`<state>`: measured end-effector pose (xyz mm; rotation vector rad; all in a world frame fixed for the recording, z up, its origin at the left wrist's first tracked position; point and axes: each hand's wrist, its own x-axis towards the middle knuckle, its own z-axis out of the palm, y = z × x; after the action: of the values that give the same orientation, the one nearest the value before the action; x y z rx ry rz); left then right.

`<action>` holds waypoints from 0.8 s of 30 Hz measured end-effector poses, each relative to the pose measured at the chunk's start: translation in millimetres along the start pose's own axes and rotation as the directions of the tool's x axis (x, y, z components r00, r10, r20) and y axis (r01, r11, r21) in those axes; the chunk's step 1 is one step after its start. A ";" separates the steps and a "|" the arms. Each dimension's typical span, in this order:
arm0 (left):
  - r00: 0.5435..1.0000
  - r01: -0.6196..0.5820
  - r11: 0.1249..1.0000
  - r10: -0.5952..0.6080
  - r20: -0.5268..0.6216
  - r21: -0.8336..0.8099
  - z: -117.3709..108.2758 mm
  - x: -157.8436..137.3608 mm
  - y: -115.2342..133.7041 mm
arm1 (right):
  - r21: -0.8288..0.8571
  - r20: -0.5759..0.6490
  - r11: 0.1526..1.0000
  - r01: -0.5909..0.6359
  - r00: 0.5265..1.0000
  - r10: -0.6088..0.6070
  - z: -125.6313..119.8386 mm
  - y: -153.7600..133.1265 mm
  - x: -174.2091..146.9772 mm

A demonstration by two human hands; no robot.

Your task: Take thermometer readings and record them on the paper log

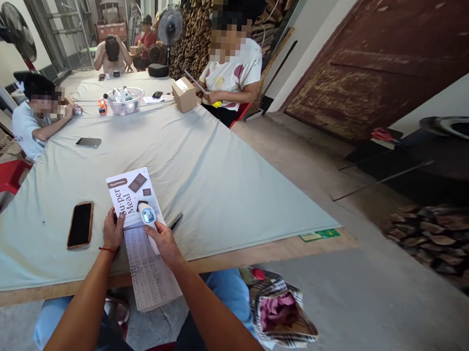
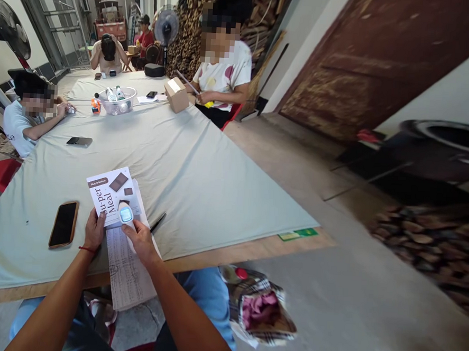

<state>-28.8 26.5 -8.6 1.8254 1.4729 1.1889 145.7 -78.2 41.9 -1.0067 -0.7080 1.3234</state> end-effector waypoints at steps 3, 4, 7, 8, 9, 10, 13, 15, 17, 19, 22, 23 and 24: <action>1.000 -0.001 1.000 0.001 0.002 0.018 -0.9 0.2 2.9 | -0.020 -0.033 1.000 -0.013 0.999 0.012 -2.1 -8.6 -5.8; 1.000 -0.002 1.000 0.002 0.003 0.020 -1.1 0.3 4.1 | -0.026 -0.052 1.000 -0.018 0.998 0.016 -4.2 -12.6 -8.5; 1.000 -0.002 1.000 0.002 0.003 0.013 -1.8 0.4 8.1 | -0.071 -0.139 0.997 0.002 0.990 -0.012 -15.1 -27.5 -17.5; 1.000 -0.002 1.000 0.002 0.004 0.010 -2.1 0.4 9.2 | -0.096 -0.172 0.995 0.022 0.984 -0.038 -19.7 -33.0 -20.6; 1.000 -0.003 1.000 0.003 0.004 0.008 -2.4 0.5 10.2 | -0.122 -0.200 0.992 0.042 0.978 -0.066 -24.4 -38.5 -23.5; 1.000 -0.003 1.000 0.003 0.006 0.007 -2.7 0.5 10.9 | -0.148 -0.220 0.987 0.059 0.971 -0.091 -28.9 -43.6 -26.3; 1.000 0.001 1.000 -0.001 0.014 0.021 -3.6 0.6 11.6 | -0.202 -0.263 0.976 0.082 0.955 -0.135 -39.8 -54.7 -33.0; 1.000 0.004 0.999 -0.004 0.019 0.039 -4.1 0.8 11.2 | -0.231 -0.280 0.969 0.091 0.947 -0.156 -45.2 -56.9 -35.1; 1.000 0.006 0.999 -0.007 0.021 0.048 -4.3 1.2 10.4 | -0.256 -0.291 0.961 0.099 0.941 -0.175 -51.6 -54.9 -34.3; 1.000 0.008 0.999 -0.008 0.022 0.040 -4.3 1.5 9.6 | -0.299 -0.300 0.949 0.101 0.934 -0.194 -61.8 -50.3 -30.3; 0.999 0.015 1.000 -0.015 0.031 0.001 -3.5 1.4 8.7 | -0.482 -0.354 0.873 0.068 0.897 -0.265 -88.6 -43.3 -19.5; 0.999 0.022 1.000 -0.021 0.040 -0.015 -3.0 1.1 8.7 | -0.583 -0.383 0.812 0.022 0.874 -0.299 -100.1 -41.8 -15.7; 0.998 0.030 0.999 -0.028 0.053 -0.029 -2.4 0.7 8.9 | -0.690 -0.411 0.722 -0.055 0.851 -0.327 -112.3 -40.7 -12.3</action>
<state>-26.4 24.3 0.0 1.7960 1.4400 1.1348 261.2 -109.5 31.9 -1.7836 -0.8532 0.5709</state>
